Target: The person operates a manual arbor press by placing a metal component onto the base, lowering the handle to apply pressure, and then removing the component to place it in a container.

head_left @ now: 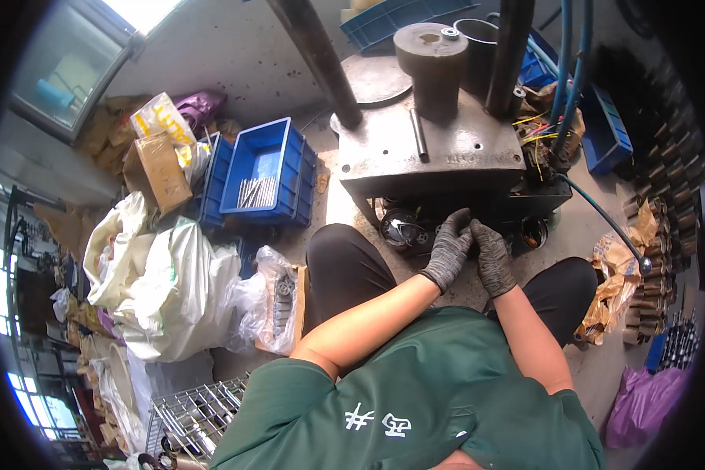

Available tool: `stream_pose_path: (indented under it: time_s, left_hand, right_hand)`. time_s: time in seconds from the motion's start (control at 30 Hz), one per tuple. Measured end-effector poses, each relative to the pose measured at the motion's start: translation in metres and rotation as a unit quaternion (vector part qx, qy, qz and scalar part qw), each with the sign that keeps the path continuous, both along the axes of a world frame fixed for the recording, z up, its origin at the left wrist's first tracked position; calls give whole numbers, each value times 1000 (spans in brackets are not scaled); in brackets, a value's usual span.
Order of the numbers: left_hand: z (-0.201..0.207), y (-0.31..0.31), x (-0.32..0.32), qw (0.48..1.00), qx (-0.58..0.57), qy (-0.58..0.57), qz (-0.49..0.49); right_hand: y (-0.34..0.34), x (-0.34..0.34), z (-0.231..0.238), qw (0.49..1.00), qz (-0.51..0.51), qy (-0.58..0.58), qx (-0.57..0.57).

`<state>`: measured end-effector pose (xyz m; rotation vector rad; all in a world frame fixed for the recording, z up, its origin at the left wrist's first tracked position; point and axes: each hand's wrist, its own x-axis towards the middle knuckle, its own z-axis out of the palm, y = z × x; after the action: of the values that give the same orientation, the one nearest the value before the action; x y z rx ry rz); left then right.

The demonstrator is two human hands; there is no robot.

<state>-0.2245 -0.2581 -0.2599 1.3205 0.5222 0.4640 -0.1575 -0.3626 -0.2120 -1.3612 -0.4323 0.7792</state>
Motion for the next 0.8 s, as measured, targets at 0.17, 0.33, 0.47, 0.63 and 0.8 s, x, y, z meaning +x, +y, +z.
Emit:
stream_pose_path:
  time_s: [0.17, 0.33, 0.47, 0.63, 0.8]
  left_hand:
    - [-33, -9, -8, 979, -50, 196, -31]
    - [-31, -6, -6, 946, -58, 304, -94]
    - [-27, -11, 0, 929, -25, 277, -246]
    - [-12, 3, -2, 905, -352, 222, -89]
    - [6, 40, -11, 878, -439, 188, -28]
  right_hand:
    - [-5, 3, -103, 987, -75, -89, -111]
    - [-5, 28, -137, 972, -126, -15, -198]
    - [0, 66, -176, 937, -207, 68, -274]
    - [13, 52, -142, 982, -83, 164, -41]
    - [20, 35, -124, 965, -50, 220, -132]
